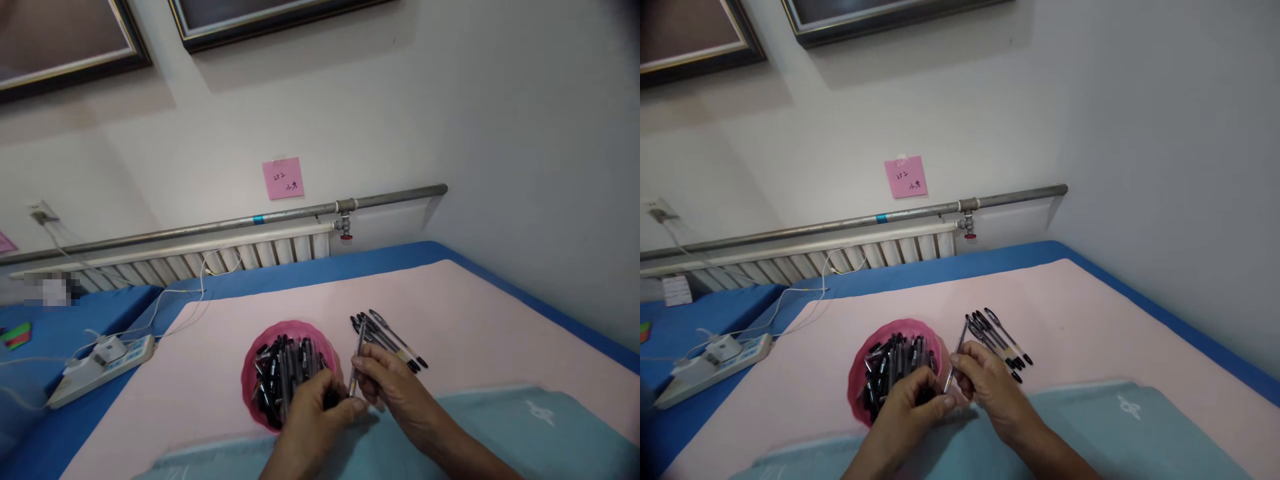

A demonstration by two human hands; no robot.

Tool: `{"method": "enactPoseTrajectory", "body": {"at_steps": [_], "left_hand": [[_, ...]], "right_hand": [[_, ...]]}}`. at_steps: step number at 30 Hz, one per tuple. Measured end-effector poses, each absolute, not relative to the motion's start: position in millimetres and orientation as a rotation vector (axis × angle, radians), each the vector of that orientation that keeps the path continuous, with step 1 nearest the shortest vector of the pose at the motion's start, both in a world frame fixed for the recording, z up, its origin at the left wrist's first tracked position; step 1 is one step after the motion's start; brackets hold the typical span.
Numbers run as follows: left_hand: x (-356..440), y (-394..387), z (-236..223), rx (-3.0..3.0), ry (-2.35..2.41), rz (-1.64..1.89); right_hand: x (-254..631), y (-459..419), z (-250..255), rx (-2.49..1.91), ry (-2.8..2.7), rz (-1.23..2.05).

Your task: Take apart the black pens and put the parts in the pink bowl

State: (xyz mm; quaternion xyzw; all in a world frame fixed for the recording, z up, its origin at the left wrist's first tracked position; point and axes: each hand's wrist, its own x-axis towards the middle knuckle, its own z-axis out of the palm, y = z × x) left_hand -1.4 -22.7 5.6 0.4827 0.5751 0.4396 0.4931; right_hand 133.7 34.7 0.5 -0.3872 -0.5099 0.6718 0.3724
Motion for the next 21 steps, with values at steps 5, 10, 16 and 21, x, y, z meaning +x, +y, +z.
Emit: {"method": "enactPoseTrajectory", "body": {"at_steps": [5, 10, 16, 21], "left_hand": [[-4.6, -23.4, 7.8, 1.241, 1.473, 1.040], [-8.7, -23.7, 8.1, 0.960, 1.191, 0.902], [-5.3, -21.6, 2.7, 1.048, 1.282, 1.052], [-6.5, -22.2, 5.4, 0.968, 1.184, 0.890]], "right_hand": [[133.5, 31.2, 2.8, -1.032, -1.417, 1.607], [133.2, 30.9, 5.5, -0.940, -1.328, 1.700], [134.0, 33.2, 3.6, -0.986, -1.286, 1.689], [133.5, 31.6, 5.1, -0.962, -1.294, 1.695]]}}
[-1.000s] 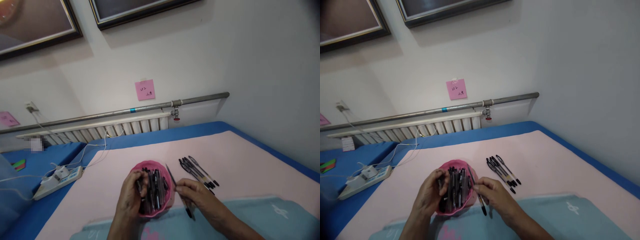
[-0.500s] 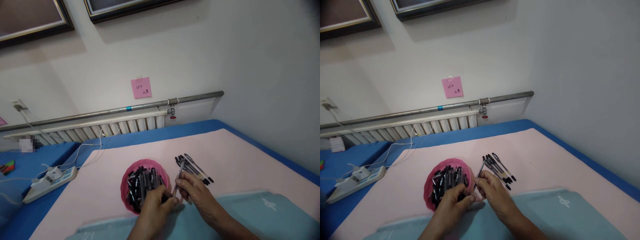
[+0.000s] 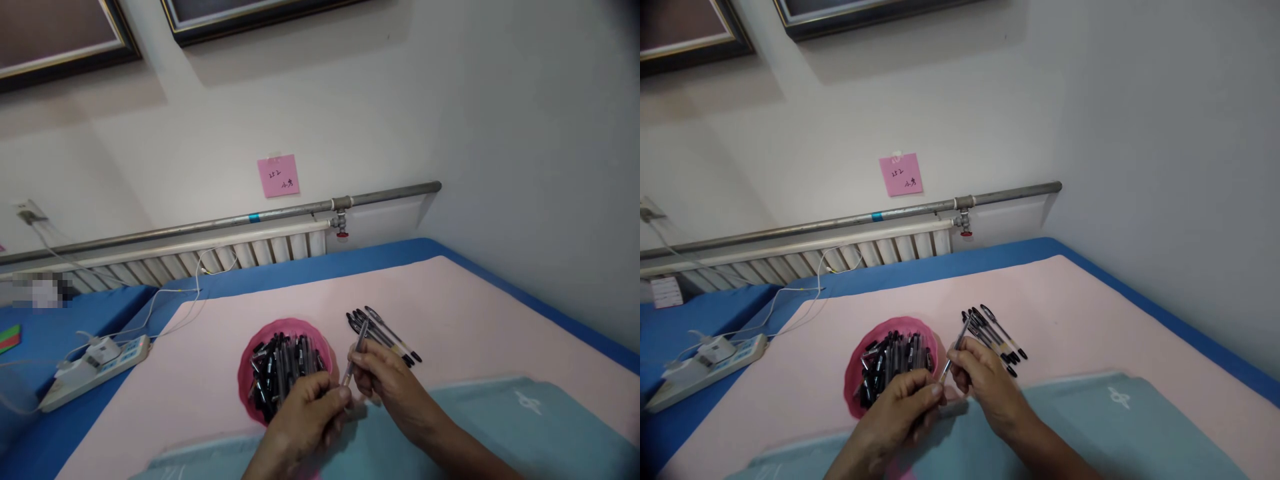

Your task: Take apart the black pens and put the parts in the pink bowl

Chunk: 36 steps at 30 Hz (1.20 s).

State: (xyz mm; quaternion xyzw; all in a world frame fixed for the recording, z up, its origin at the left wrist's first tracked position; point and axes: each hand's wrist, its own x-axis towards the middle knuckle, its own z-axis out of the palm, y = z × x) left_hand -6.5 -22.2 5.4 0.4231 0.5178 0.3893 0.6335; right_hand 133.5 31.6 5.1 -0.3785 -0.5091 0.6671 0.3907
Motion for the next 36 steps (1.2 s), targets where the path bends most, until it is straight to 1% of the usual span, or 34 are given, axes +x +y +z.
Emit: {"method": "enactPoseTrajectory", "body": {"at_steps": [2, 7, 12, 18, 22, 26, 29, 32, 36], "left_hand": [[-8, -22, 7, 0.933, 1.167, 0.868], [-8, -21, 8, 0.973, 1.279, 0.993], [-8, -22, 9, 0.845, 1.145, 0.885], [-5, -22, 5, 0.871, 1.190, 0.941], [-7, -26, 8, 0.776, 1.039, 0.907], [-13, -29, 17, 0.624, 0.890, 0.841], [-19, -25, 20, 0.516, 0.926, 0.995], [-23, -19, 15, 0.534, 0.941, 1.194], [-22, -14, 7, 0.598, 0.979, 1.291]], "right_hand": [[133, 31, 7, -0.957, -1.265, 1.698], [132, 31, 7, -0.975, -1.251, 1.711], [132, 31, 8, -0.930, -1.180, 1.747], [130, 29, 8, -0.943, -1.176, 1.759], [130, 31, 6, -0.909, -1.120, 1.783], [135, 38, 8, -0.877, -0.997, 1.727], [139, 37, 12, -0.854, -1.213, 1.730], [137, 28, 16, -0.854, -1.545, 1.822], [132, 16, 20, -0.856, -1.796, 1.923]]}}
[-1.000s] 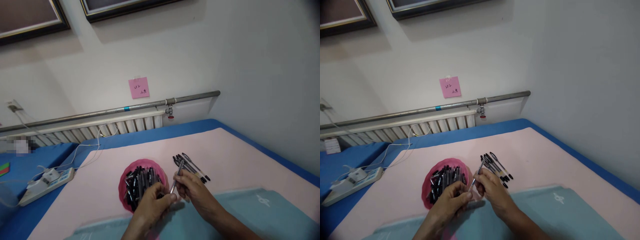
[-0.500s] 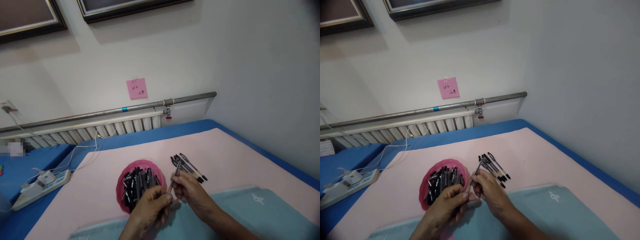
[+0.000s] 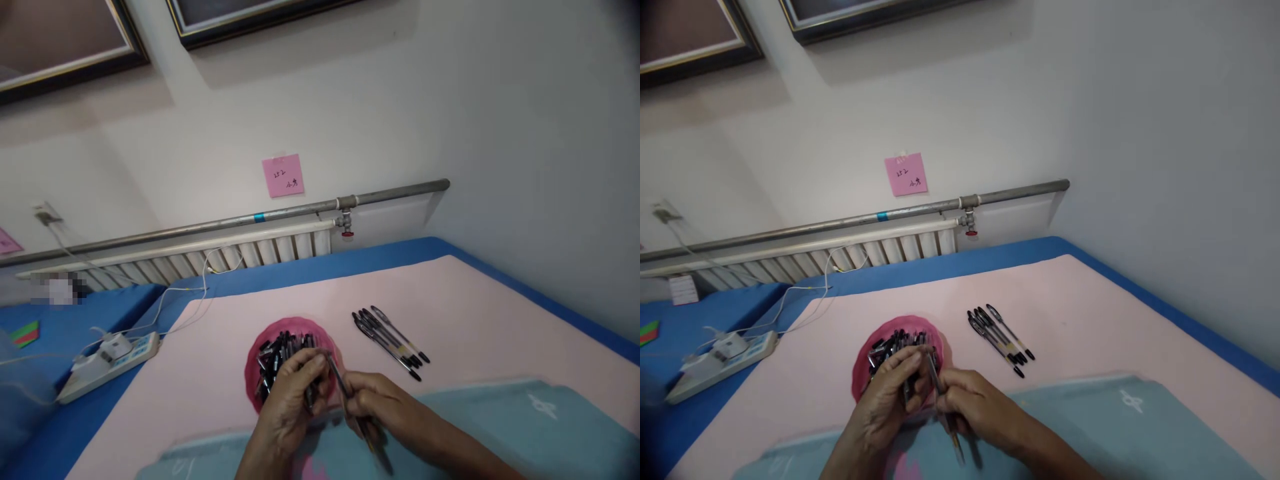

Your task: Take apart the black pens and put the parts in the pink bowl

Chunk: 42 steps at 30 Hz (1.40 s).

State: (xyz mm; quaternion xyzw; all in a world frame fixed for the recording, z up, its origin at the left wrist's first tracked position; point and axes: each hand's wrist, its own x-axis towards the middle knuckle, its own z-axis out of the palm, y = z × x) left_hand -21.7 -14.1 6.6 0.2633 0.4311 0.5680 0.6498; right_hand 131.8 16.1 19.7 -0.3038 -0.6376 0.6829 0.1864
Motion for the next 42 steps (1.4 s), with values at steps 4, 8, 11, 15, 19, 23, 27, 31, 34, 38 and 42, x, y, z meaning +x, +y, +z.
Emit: {"method": "enactPoseTrajectory", "body": {"at_steps": [4, 8, 11, 15, 19, 23, 27, 31, 34, 38, 42], "left_hand": [[-27, -10, 5, 0.585, 1.025, 1.385], [-60, -4, 9, 0.462, 1.152, 1.746], [-86, -3, 10, 0.435, 1.321, 1.840], [-93, -2, 1, 0.677, 1.615, 1.562], [-86, 6, -7, 0.897, 1.856, 1.471], [-89, 14, -11, 0.985, 1.969, 1.435], [-94, 15, -14, 1.014, 1.996, 1.367], [-96, 12, -18, 1.029, 1.984, 1.309], [-97, 8, -18, 1.134, 2.066, 1.255], [-97, 2, -14, 1.206, 2.099, 1.199], [-94, -2, -8, 1.215, 2.093, 1.202]], "right_hand": [[131, 14, 23, -0.892, -1.956, 1.955], [135, 17, 24, -0.892, -2.117, 1.866], [136, 22, 19, -1.029, -2.101, 1.651], [126, 29, 12, -1.184, -1.981, 1.428], [105, 36, 8, -1.205, -2.000, 1.247], [85, 43, 2, -1.199, -2.112, 1.057], [92, 50, -2, -1.148, -2.130, 0.974], [133, 60, -1, -1.324, -2.160, 0.671], [161, 66, -2, -1.573, -2.280, 0.349], [173, 67, -4, -1.761, -2.484, 0.150], [170, 63, -6, -1.770, -2.509, 0.141]]}}
